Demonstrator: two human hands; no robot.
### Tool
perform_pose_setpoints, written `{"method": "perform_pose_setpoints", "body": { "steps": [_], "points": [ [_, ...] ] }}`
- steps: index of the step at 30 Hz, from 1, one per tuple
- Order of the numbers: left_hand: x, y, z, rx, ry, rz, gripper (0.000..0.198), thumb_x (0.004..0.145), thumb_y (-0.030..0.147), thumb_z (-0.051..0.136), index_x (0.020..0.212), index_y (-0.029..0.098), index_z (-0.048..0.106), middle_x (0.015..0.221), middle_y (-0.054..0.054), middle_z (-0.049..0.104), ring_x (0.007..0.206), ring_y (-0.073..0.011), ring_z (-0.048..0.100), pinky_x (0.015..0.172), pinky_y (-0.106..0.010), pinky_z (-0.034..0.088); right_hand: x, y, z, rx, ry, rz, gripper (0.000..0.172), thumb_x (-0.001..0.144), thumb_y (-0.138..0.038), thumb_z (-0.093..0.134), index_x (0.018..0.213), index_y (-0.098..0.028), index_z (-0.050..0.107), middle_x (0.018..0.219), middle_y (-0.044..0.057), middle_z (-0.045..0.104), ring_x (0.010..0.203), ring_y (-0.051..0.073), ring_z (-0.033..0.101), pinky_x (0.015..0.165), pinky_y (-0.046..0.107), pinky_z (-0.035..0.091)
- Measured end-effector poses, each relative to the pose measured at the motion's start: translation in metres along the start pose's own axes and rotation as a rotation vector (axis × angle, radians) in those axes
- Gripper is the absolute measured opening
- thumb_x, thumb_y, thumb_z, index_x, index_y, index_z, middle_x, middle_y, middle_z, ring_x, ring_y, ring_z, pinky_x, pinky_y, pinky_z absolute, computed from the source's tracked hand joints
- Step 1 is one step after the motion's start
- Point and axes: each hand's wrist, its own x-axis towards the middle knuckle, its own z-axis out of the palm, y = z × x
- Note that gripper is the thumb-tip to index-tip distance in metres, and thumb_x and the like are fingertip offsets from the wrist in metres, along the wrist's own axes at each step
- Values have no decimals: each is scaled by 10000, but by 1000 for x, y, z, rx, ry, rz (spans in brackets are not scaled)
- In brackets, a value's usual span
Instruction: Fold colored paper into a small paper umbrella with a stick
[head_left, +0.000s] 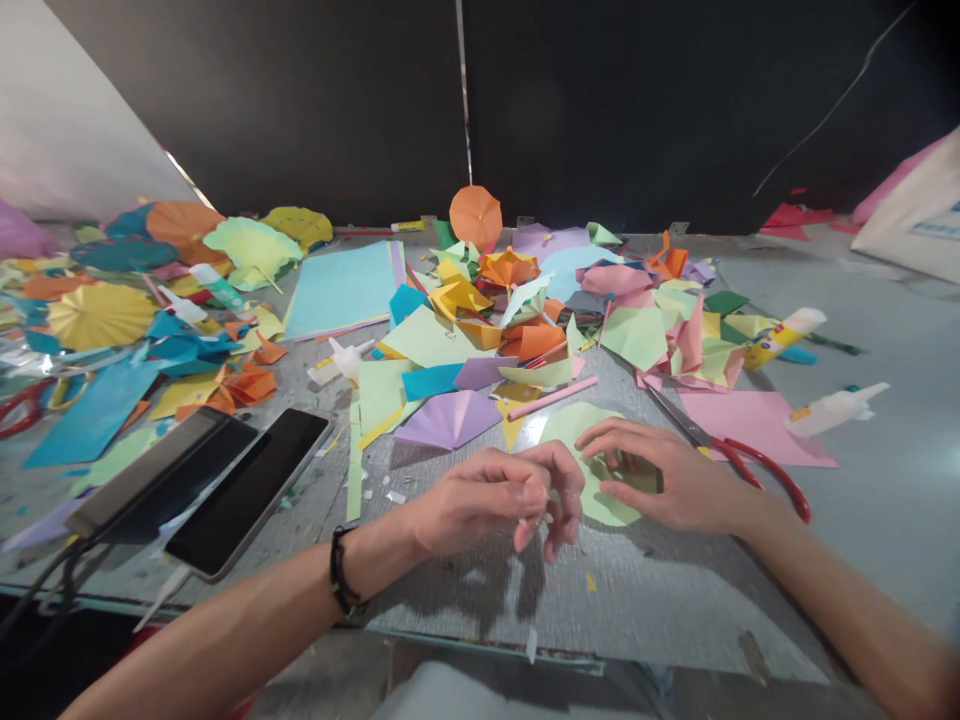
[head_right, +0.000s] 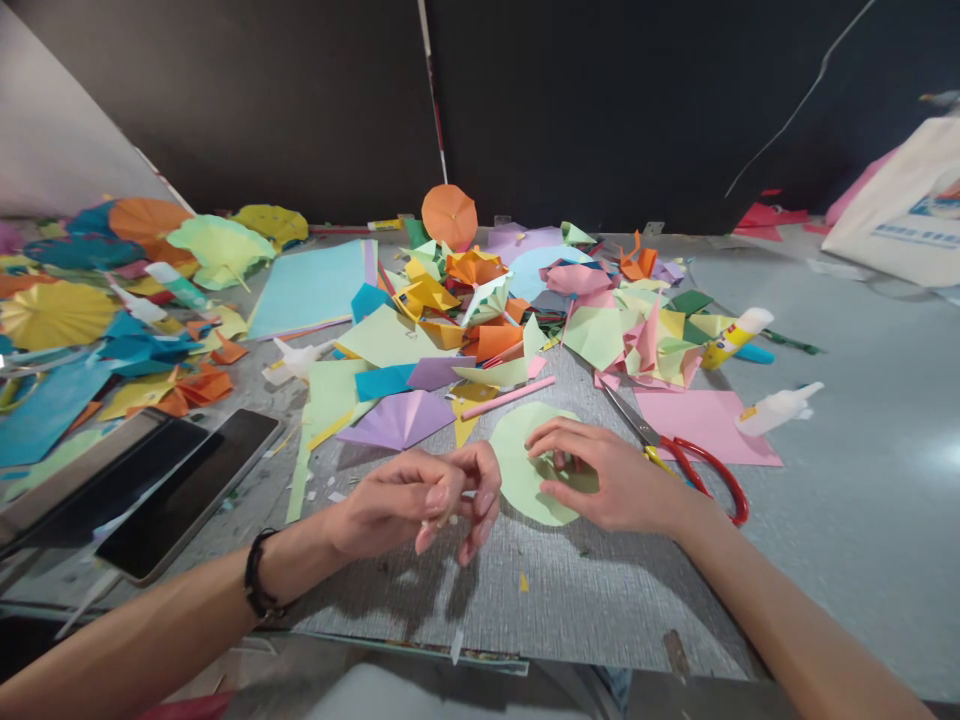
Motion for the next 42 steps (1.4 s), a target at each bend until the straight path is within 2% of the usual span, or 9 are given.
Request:
{"method": "perform_pose_setpoints", "body": {
  "steps": [7, 11, 18, 22, 27, 31, 38, 40, 42],
  "points": [
    [1, 0, -1, 12, -19, -25, 392, 964, 312, 649, 638, 95, 675, 1027, -97, 524, 840, -183, 645, 739, -296, 561, 0, 1, 0, 3, 9, -10, 242, 1015, -406, 637, 1225, -285, 643, 1394, 93, 640, 1227, 261, 637, 991, 429, 537],
    [0, -1, -2, 17, -23, -19, 349, 945, 282, 626, 653, 100, 681, 1043, -98, 522, 852, -191, 640, 752, -310, 555, 0, 1, 0, 1, 4, -6, 240, 1014, -405, 640, 1224, -289, 642, 1399, 88, 638, 1257, 261, 626, 1043, 445, 517],
    [-1, 0, -2, 21, -45, -7, 277, 896, 244, 626, 658, 111, 680, 1030, -91, 524, 853, -190, 635, 767, -313, 535, 1, -1, -1, -5, 0, -1, 245, 1017, -407, 634, 1225, -278, 646, 1399, 94, 639, 1227, 258, 639, 1001, 438, 535],
    [0, 1, -1, 42, -47, -15, 346, 896, 304, 667, 608, 114, 644, 1020, -91, 532, 849, -189, 635, 764, -310, 529, 0, -2, -2, -1, 4, 5, 241, 1010, -394, 642, 1221, -278, 655, 1398, 92, 644, 1183, 254, 659, 959, 424, 556],
    [-1, 2, -2, 123, 6, -75, 510, 908, 427, 734, 540, 127, 549, 1006, -90, 561, 827, -190, 640, 754, -331, 556, 0, -1, -2, 12, 5, 15, 250, 1003, -384, 653, 1231, -283, 666, 1392, 96, 649, 1201, 270, 654, 992, 447, 551],
    [-1, -1, -3, 191, 34, -99, 591, 963, 501, 684, 540, 125, 515, 999, -96, 593, 766, -150, 633, 735, -308, 551, 1, -1, -2, 46, -9, 33, 249, 1013, -381, 644, 1241, -280, 656, 1386, 96, 645, 1182, 254, 657, 938, 401, 566],
    [3, -6, -5, 163, 68, -87, 572, 994, 527, 642, 599, 118, 577, 990, -105, 602, 720, -126, 650, 686, -273, 535, 2, -6, -7, 66, -13, 44, 226, 1017, -340, 628, 1227, -259, 646, 1375, 108, 642, 1095, 226, 682, 869, 356, 573],
    [6, -6, -7, 198, 91, -70, 588, 1018, 542, 594, 610, 120, 604, 976, -108, 619, 736, -129, 646, 764, -296, 536, 2, -7, -8, 90, -19, 34, 229, 1016, -348, 626, 1224, -254, 644, 1366, 119, 645, 1058, 224, 690, 846, 349, 579],
    [8, -5, -9, 236, 112, -32, 594, 1031, 552, 563, 603, 142, 605, 876, -96, 625, 815, -172, 649, 855, -327, 527, 2, -7, -10, 106, -30, 46, 228, 1015, -365, 625, 1215, -257, 644, 1361, 121, 648, 1033, 226, 701, 842, 353, 588]
  ]
}}
